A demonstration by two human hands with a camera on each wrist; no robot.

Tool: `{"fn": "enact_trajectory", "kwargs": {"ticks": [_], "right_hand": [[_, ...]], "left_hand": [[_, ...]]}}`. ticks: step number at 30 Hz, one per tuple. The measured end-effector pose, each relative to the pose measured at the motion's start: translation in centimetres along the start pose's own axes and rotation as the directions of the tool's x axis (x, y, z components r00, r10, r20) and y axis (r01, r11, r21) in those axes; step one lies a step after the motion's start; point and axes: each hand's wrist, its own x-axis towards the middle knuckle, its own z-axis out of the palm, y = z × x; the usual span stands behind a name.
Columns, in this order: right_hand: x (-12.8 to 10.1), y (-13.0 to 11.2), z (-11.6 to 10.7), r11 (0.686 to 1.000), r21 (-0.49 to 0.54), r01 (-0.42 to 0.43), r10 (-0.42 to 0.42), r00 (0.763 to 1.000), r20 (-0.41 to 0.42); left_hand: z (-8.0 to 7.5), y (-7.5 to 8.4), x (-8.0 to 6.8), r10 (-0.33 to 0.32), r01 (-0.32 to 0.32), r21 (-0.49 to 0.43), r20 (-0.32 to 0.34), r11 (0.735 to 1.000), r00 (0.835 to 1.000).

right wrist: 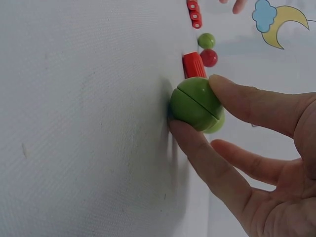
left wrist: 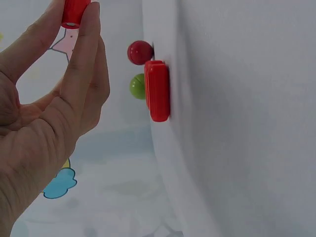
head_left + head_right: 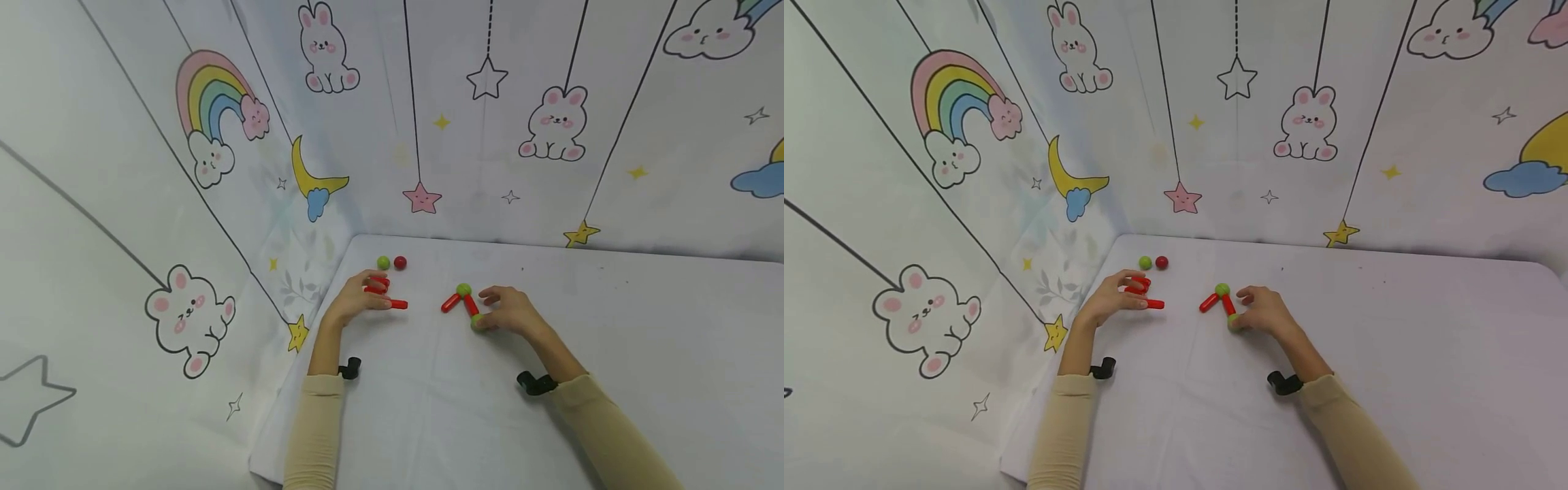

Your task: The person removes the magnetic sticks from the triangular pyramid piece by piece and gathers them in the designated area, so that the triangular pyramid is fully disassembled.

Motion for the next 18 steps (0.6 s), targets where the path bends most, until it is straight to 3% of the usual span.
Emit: {"fn": "enact_trajectory", "kwargs": {"ticks": [7,18], "right_hand": [[0.0,0.0,0.1,1.000,-0.001,-0.003,0.003,1.000,0.005],[-0.1,-0.1,-0.1,1.000,0.004,-0.010,0.010,1.000,0.005]], "left_hand": [[-1.7,-1.0,-0.6,-0.049,0.048,-0.013,-0.048,0.999,0.998],[-3.5,-1.6,-1.0,-0.097,0.092,-0.086,-0.050,0.992,0.994]]}}
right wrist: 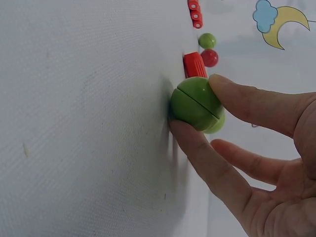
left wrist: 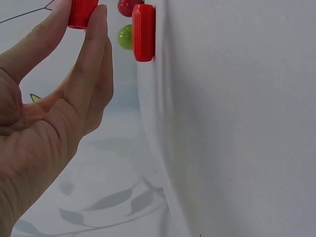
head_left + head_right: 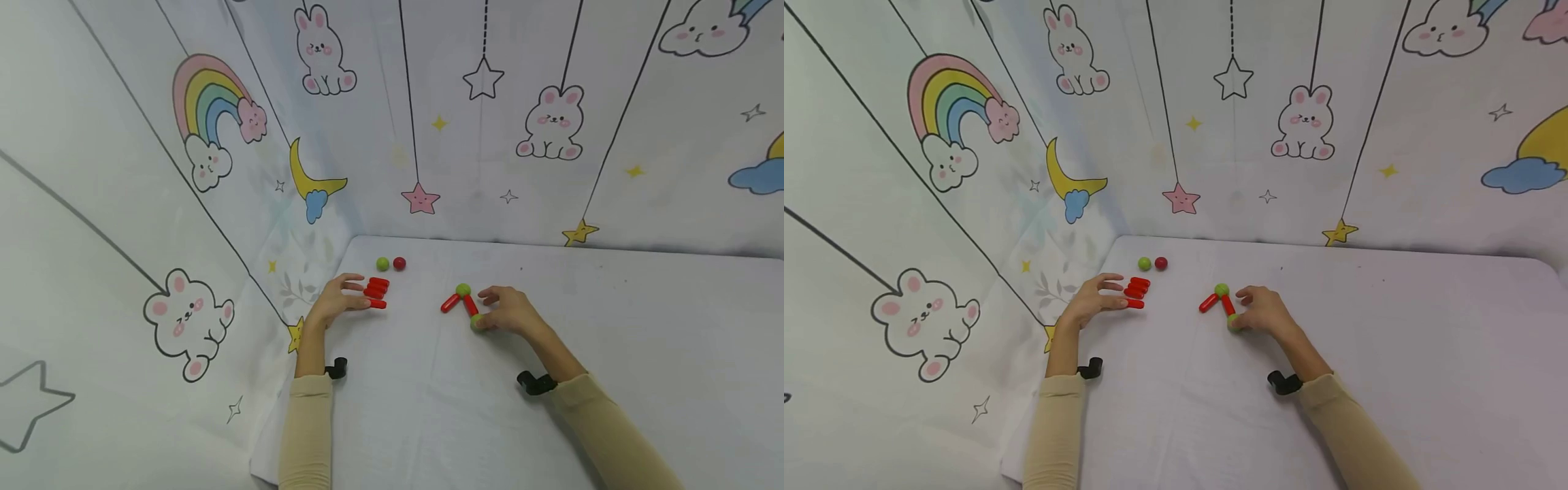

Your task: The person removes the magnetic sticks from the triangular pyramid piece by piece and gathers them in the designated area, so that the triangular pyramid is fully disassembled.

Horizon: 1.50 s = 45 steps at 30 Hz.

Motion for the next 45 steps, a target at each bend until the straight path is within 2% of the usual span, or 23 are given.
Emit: {"fn": "enact_trajectory", "kwargs": {"ticks": [9,17,23,34,41,45], "right_hand": [[0.0,0.0,0.0,1.000,0.008,-0.012,0.012,1.000,0.002],[0.0,0.1,0.1,1.000,0.015,-0.011,0.011,1.000,0.001],[0.0,0.1,0.2,1.000,0.009,-0.014,0.014,1.000,0.001],[0.0,0.0,0.2,1.000,-0.001,-0.005,0.005,1.000,-0.009],[-0.1,0.0,0.3,1.000,-0.011,0.000,0.000,1.000,-0.023],[-0.1,-0.1,0.3,1.000,-0.004,-0.003,0.003,1.000,-0.024]], "left_hand": [[-0.3,-0.8,1.0,-0.045,0.049,0.082,-0.049,0.995,0.998],[-0.6,-1.1,2.3,-0.085,0.090,0.083,-0.063,0.992,0.994],[-0.6,-1.2,2.6,-0.118,0.123,0.070,-0.083,0.990,0.990],[-0.1,-1.7,3.0,-0.133,0.150,0.097,-0.159,0.984,0.978],[0.2,-1.9,2.9,-0.095,0.137,0.200,-0.206,0.970,0.974],[0.4,-2.0,2.9,-0.085,0.134,0.226,-0.216,0.965,0.973]]}}
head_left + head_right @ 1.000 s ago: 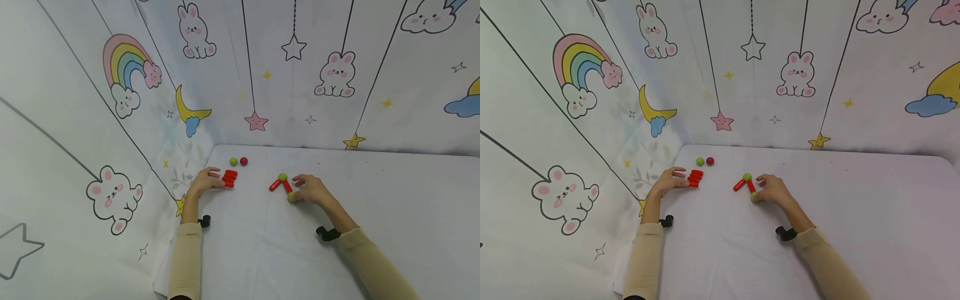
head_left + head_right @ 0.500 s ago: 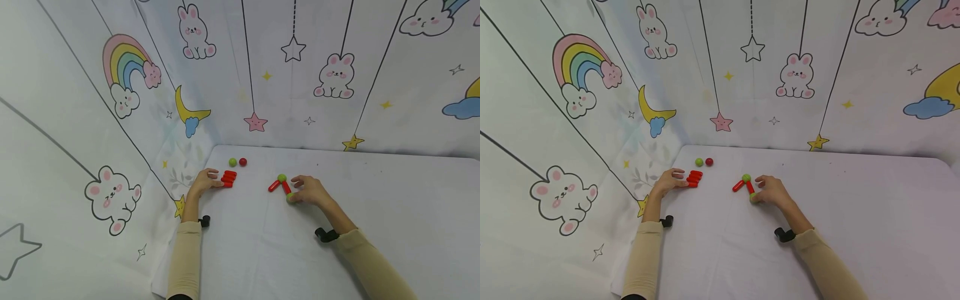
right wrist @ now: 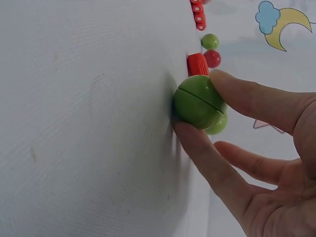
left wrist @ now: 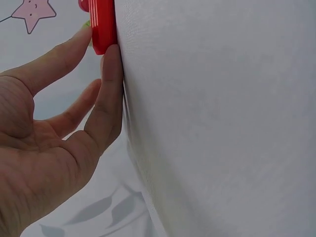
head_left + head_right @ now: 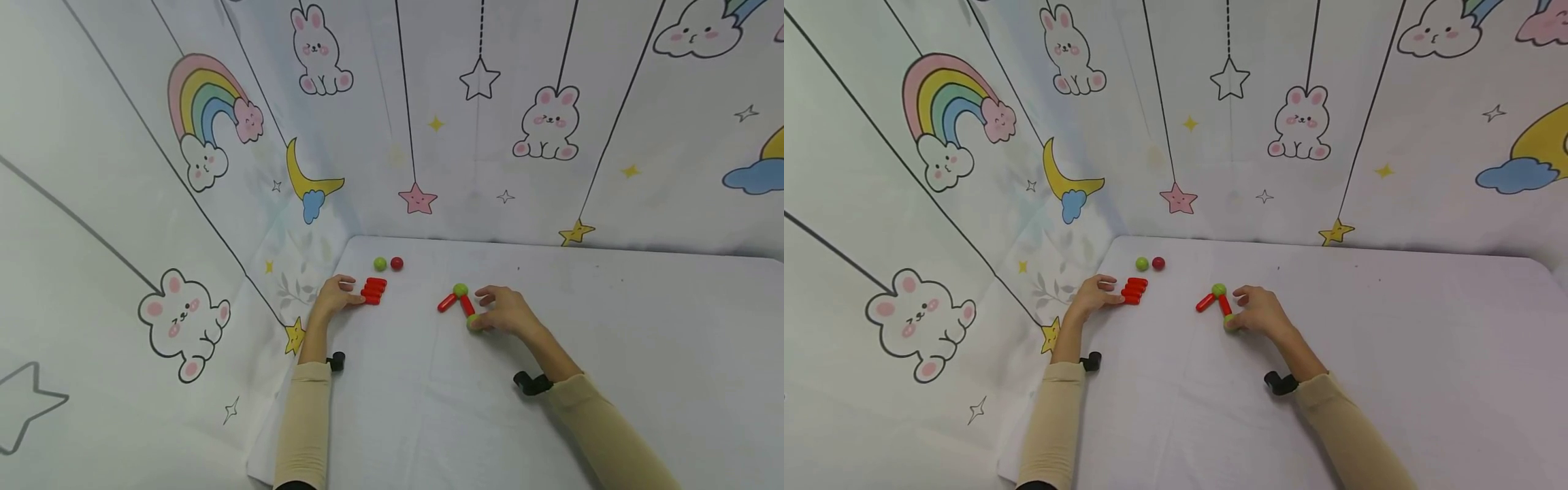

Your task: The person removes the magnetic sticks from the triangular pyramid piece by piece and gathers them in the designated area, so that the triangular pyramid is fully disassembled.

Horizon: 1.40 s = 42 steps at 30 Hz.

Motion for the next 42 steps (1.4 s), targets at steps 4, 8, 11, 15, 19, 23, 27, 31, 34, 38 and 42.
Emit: {"fn": "enact_trajectory", "kwargs": {"ticks": [4,8,11,15,19,23,27,31,34,38,42], "right_hand": [[0.0,-0.2,-0.1,1.000,0.003,-0.003,0.003,1.000,0.001],[0.0,-0.2,-0.1,1.000,0.003,-0.012,0.011,1.000,0.012],[0.1,-0.2,-0.1,1.000,0.020,-0.017,0.016,0.999,0.036],[0.1,-0.1,-0.3,0.999,0.047,-0.016,0.013,0.997,0.076],[0.2,0.0,-0.5,0.999,0.046,-0.004,0.000,0.996,0.091],[0.6,0.0,-0.7,1.000,0.028,0.002,-0.004,0.996,0.088],[1.3,-0.3,-0.8,1.000,0.016,0.000,-0.001,0.997,0.072],[2.1,-0.6,-0.5,1.000,0.026,0.016,-0.016,0.999,0.037],[2.7,-0.7,-0.2,0.999,0.048,0.022,-0.022,1.000,0.008],[3.1,-0.7,0.1,0.995,0.086,0.042,-0.041,0.999,-0.023],[3.6,-0.5,0.4,0.988,0.131,0.077,-0.072,0.997,-0.040]], "left_hand": [[0.1,0.1,0.0,-0.006,0.006,0.010,-0.009,1.000,1.000],[0.0,0.3,-0.1,-0.012,0.012,0.013,-0.009,1.000,1.000],[0.0,0.4,-0.3,-0.013,0.013,0.014,-0.010,1.000,1.000],[0.1,0.7,-0.5,-0.015,0.015,-0.012,-0.014,1.000,1.000],[0.2,1.2,-0.8,-0.005,0.004,-0.054,-0.016,0.999,1.000],[0.1,2.2,-1.2,0.035,-0.036,-0.071,-0.009,0.997,0.999],[0.4,3.3,-1.3,0.075,-0.074,-0.085,0.014,0.994,0.997],[1.0,4.3,-1.5,0.091,-0.086,-0.115,0.039,0.990,0.995],[1.6,4.9,-1.7,0.093,-0.087,-0.115,0.048,0.990,0.994],[2.7,5.3,-1.7,0.114,-0.103,-0.136,0.077,0.985,0.990],[3.7,5.6,-1.8,0.120,-0.105,-0.149,0.094,0.983,0.988]]}}
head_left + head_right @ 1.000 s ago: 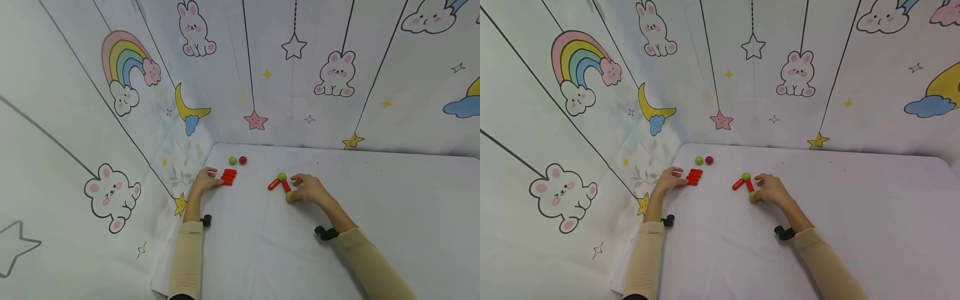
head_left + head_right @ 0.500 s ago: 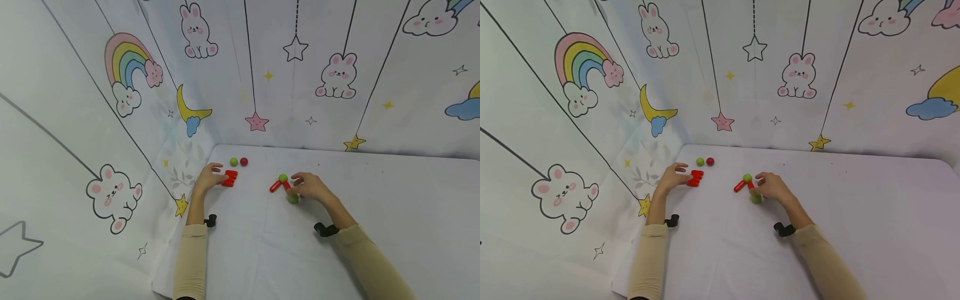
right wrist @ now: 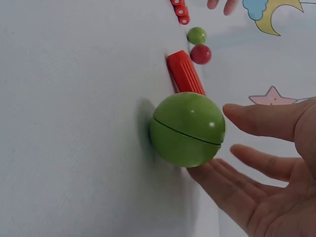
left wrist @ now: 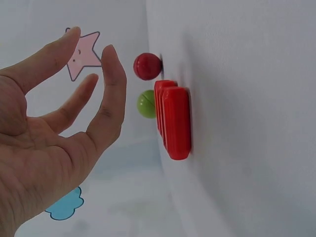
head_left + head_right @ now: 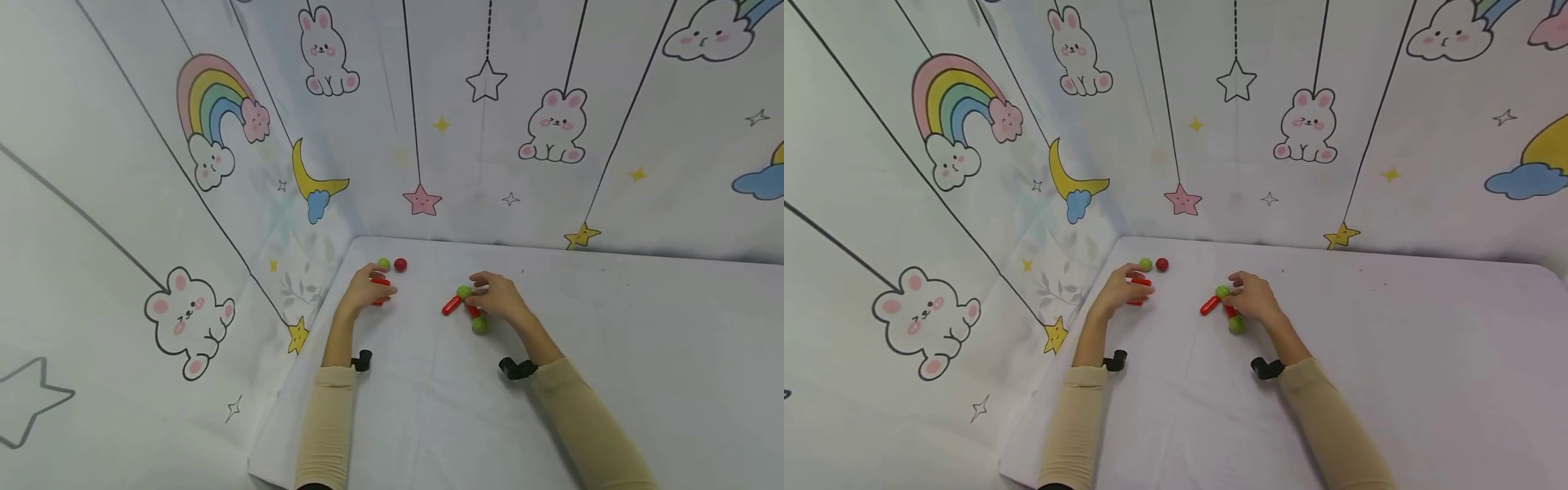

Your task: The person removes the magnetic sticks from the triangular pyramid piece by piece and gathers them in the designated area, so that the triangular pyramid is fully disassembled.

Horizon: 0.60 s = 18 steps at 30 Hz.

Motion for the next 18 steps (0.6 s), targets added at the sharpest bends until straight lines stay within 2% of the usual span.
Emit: {"fn": "enact_trajectory", "kwargs": {"ticks": [3,10,18], "right_hand": [[0.3,0.2,0.2,1.000,0.018,0.014,-0.014,1.000,-0.009],[1.2,0.7,0.6,0.999,0.037,0.032,-0.032,0.999,0.002],[1.9,1.0,1.2,0.995,0.093,0.044,-0.039,0.998,-0.051]], "left_hand": [[0.8,0.2,0.0,-0.004,0.004,-0.003,0.025,1.000,1.000],[2.5,0.4,0.5,0.032,-0.013,-0.111,0.180,0.994,0.983],[4.4,0.7,1.0,0.017,0.026,-0.159,0.263,0.987,0.965]]}}
